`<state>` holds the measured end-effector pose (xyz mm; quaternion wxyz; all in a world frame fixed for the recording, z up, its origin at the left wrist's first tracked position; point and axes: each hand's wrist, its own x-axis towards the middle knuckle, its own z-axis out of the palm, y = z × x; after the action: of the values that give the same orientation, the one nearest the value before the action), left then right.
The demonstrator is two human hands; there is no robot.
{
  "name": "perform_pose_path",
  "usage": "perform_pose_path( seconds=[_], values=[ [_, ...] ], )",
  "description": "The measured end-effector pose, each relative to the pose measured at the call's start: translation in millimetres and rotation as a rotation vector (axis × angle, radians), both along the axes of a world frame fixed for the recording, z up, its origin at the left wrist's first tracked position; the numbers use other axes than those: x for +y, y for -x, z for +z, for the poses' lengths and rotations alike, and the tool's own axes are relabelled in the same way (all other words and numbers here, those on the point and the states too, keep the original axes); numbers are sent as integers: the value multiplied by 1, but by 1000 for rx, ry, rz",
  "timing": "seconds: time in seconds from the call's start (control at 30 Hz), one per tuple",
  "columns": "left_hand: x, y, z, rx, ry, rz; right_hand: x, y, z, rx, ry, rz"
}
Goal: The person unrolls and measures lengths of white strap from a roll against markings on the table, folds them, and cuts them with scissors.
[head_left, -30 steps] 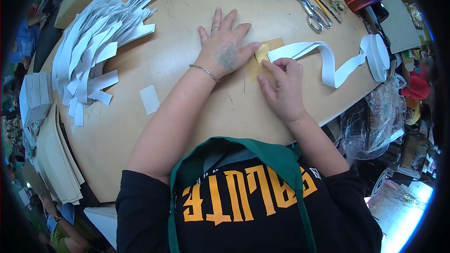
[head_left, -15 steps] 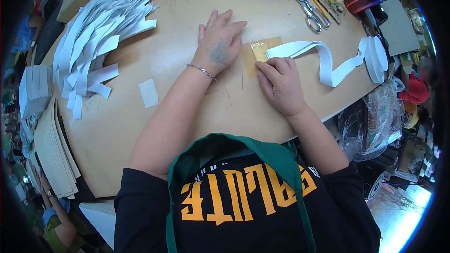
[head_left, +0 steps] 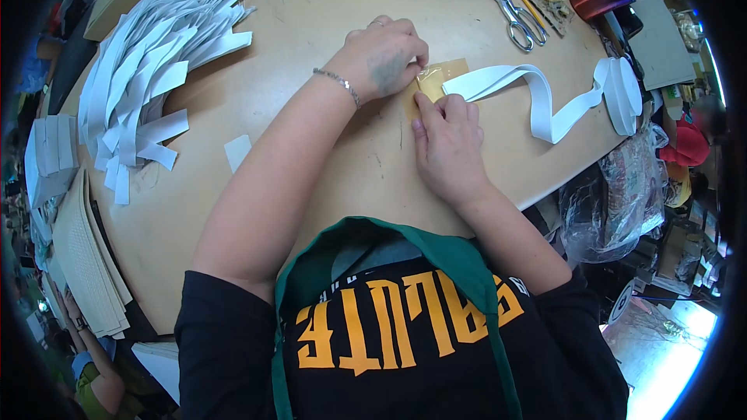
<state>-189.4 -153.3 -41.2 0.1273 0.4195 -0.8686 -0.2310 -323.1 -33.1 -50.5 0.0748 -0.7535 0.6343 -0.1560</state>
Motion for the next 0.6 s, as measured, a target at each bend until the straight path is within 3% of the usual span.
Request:
perform_pose_path(
  seconds=[0.03, 0.13, 0.23, 0.6],
  values=[
    [-3, 2, 2, -46, -63, -11, -2, -3, 0, 7, 5, -9],
    [8, 12, -7, -105, 78, 215, -7, -9, -2, 40, 20, -25],
    [2, 9, -5, -177, -95, 142, -7, -6, 2, 34, 23, -40],
    [2, 12, -7, -232, -91, 191, 22, 4, -3, 56, 19, -26]
  ],
)
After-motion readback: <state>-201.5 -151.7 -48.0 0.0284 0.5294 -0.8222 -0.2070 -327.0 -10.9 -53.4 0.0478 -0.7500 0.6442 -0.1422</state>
